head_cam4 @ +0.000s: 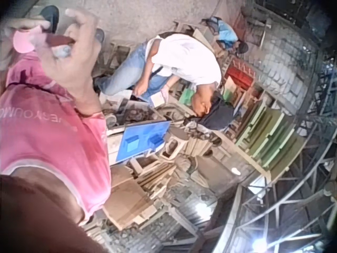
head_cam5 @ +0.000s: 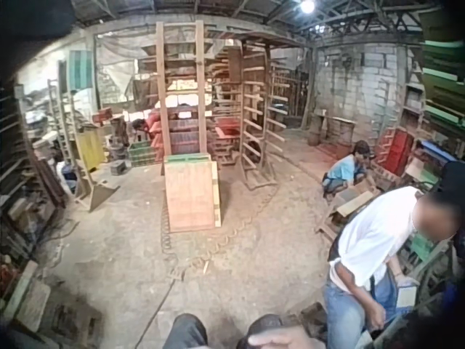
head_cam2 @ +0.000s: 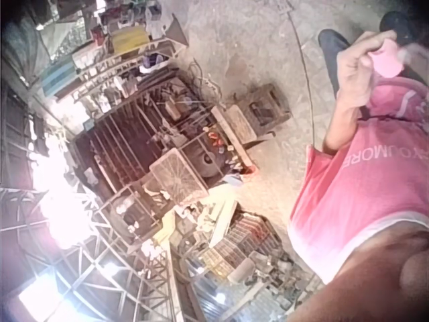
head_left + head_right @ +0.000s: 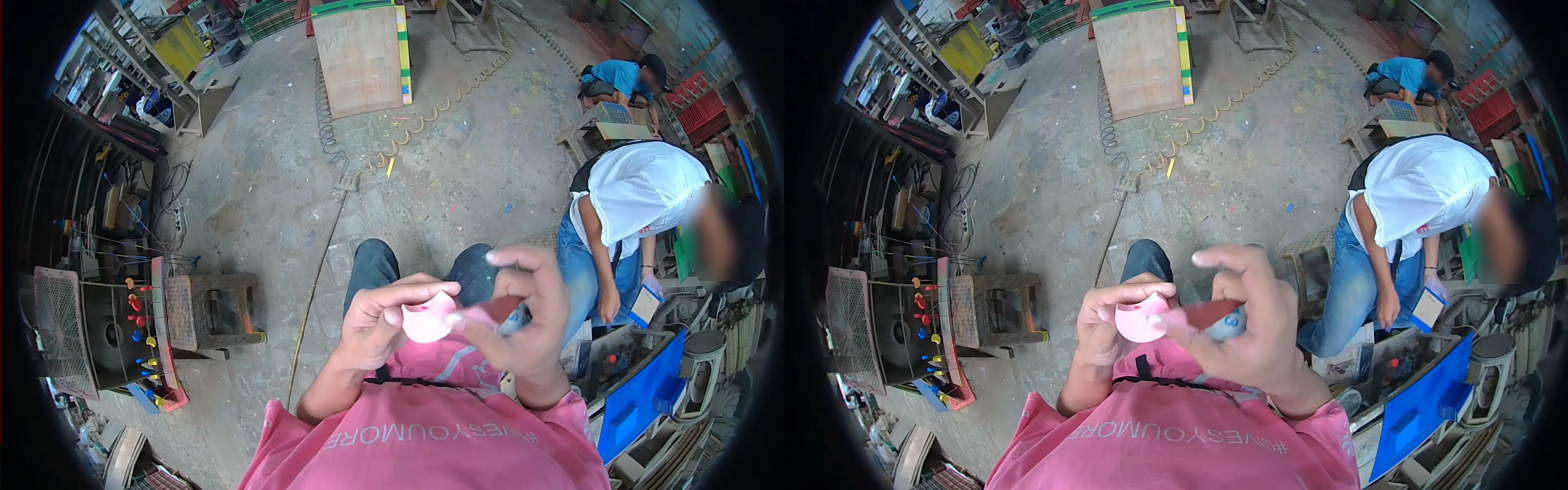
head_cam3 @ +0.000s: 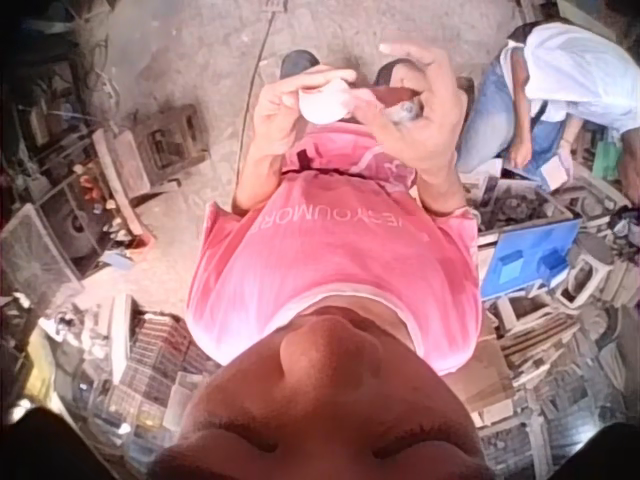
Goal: The person smooths a small pink plastic part using a piece of sandpaper. They hold the part in one hand and rub the sandpaper over its surface repeatedly, rotating the part to treat different sides. The person continues this sanding process throughout the clip.
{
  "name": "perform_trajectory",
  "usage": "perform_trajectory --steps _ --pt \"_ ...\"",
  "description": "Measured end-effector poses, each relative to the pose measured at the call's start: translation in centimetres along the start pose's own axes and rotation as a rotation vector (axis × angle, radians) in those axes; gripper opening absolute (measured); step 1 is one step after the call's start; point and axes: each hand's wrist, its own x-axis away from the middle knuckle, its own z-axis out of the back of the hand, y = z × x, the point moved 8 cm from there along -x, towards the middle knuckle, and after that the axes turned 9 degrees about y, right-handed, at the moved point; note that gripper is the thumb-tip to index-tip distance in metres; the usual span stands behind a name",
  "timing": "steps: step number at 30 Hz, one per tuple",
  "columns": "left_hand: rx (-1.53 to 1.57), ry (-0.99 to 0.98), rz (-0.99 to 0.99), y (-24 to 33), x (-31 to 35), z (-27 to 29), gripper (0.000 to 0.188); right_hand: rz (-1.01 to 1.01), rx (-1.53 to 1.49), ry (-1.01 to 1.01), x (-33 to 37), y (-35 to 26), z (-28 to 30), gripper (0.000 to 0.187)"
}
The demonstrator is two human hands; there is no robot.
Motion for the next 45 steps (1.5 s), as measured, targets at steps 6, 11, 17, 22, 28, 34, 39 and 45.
perform_trajectory --steps 6,11,17,22,28,34,39,45 --pt "-0.062 -0.063 -0.007 0.4 -0.3 -0.5 0.052 -0.035 0.000 0.034 -0.4 0.9 0.1 0.052" --pt "-0.128 -0.046 -0.052 0.5 -0.4 -0.2 0.051 0.000 0.027 0.049 0.0 0.2 0.3 0.050" --pt "-0.151 0.012 -0.048 0.4 -0.4 -0.1 0.058 -0.068 0.021 0.144 0.0 1.6 0.2 0.050" --pt "-0.196 0.084 0.017 0.5 -0.4 0.0 0.069 0.007 -0.107 0.124 1.0 1.1 0.0 0.050" --pt "-0.057 0.001 -0.102 0.9 -0.7 -0.4 0.048 -0.132 -0.028 0.220 0.4 2.9 0.5 0.046" --pt "0.140 -0.020 -0.147 0.8 -0.6 -0.1 0.055 -0.155 -0.056 0.102 1.1 1.9 -0.5 0.046" --pt "-0.039 0.181 -0.170 0.7 -0.1 0.9 0.055 -0.198 -0.078 0.059 1.8 2.2 -1.1 0.049" --pt "0.087 0.078 -0.297 1.4 -0.2 1.0 0.053 -0.156 -0.090 0.013 2.3 1.4 -1.4 0.051"
